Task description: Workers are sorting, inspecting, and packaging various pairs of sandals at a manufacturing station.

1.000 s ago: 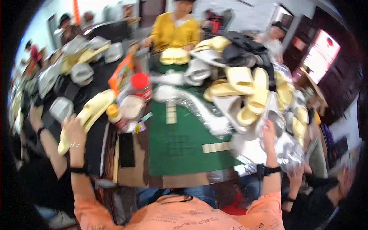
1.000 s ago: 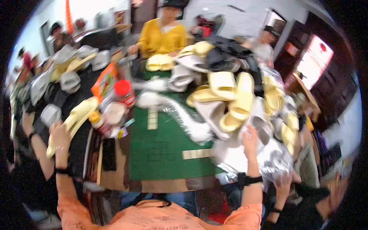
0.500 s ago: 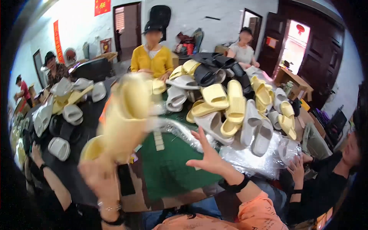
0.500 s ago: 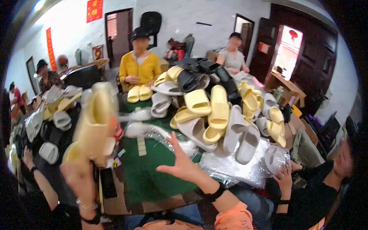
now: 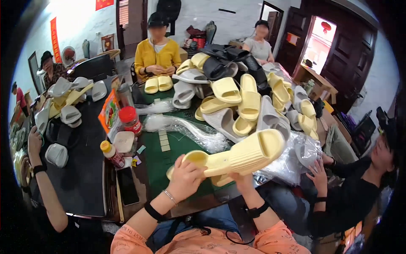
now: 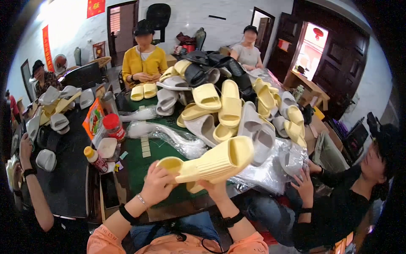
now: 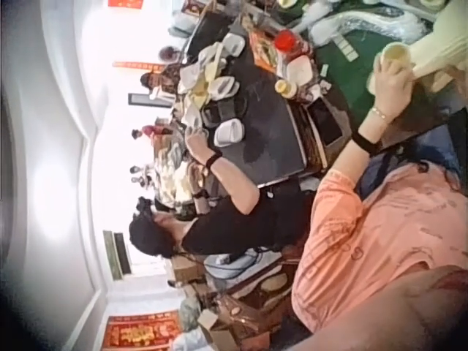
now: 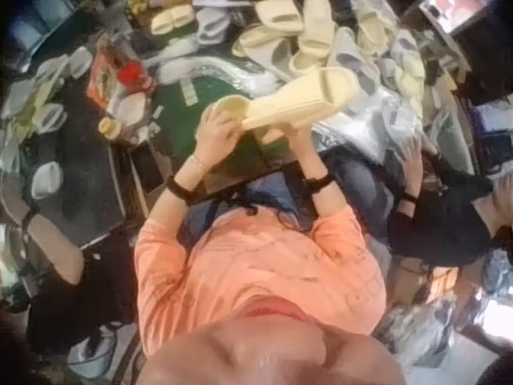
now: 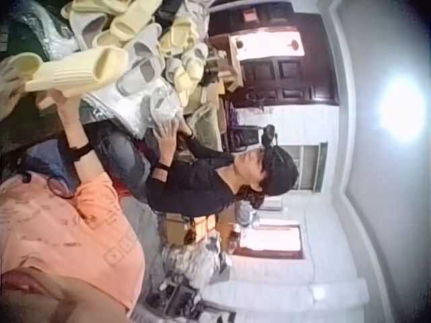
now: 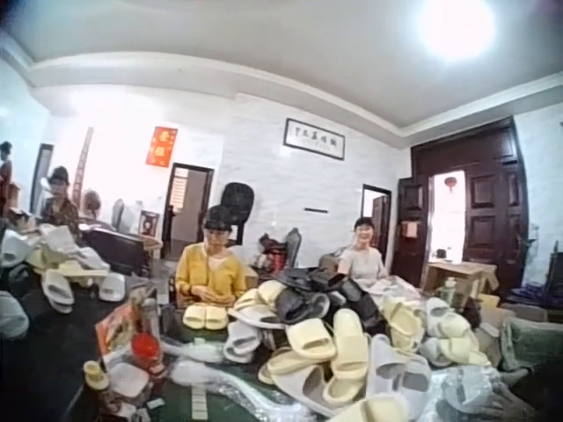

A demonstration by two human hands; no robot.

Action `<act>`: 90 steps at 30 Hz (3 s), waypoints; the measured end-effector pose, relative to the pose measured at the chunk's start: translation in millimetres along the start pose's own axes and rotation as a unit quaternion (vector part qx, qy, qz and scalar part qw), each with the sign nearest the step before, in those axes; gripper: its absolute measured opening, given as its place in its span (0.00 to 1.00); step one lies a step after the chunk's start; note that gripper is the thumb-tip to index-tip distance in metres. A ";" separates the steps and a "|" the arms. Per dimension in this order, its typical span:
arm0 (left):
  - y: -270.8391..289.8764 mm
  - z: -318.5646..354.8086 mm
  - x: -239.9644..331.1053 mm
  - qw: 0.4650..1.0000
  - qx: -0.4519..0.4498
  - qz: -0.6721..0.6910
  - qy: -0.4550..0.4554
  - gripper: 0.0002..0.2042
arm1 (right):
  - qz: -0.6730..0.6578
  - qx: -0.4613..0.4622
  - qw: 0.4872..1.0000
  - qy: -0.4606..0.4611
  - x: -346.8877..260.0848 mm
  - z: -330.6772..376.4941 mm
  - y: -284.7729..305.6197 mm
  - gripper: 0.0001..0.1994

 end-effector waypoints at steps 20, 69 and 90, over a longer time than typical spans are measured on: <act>-15.7 52.7 -23.8 0.765 0.089 0.568 0.291 0.39 | -0.168 -0.210 0.930 -0.249 16.6 -7.5 -70.2 0.15; -117.6 54.9 -146.6 0.822 -0.300 -0.227 0.427 0.26 | 0.491 -0.283 0.823 -0.037 94.3 -120.8 -144.4 0.31; -95.6 39.3 -127.3 0.822 -0.197 -0.161 0.509 0.25 | -0.132 -0.701 0.664 0.225 -171.6 17.9 -231.1 0.09</act>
Point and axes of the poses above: each hand's wrist, its own z-axis away from the middle knuckle, its own y-axis out of the back of the hand, x = y × z, the point moved 4 cm from there along -z, towards the middle knuckle, and after that the axes turned 7 degrees about -x, right-handed, at the moved point
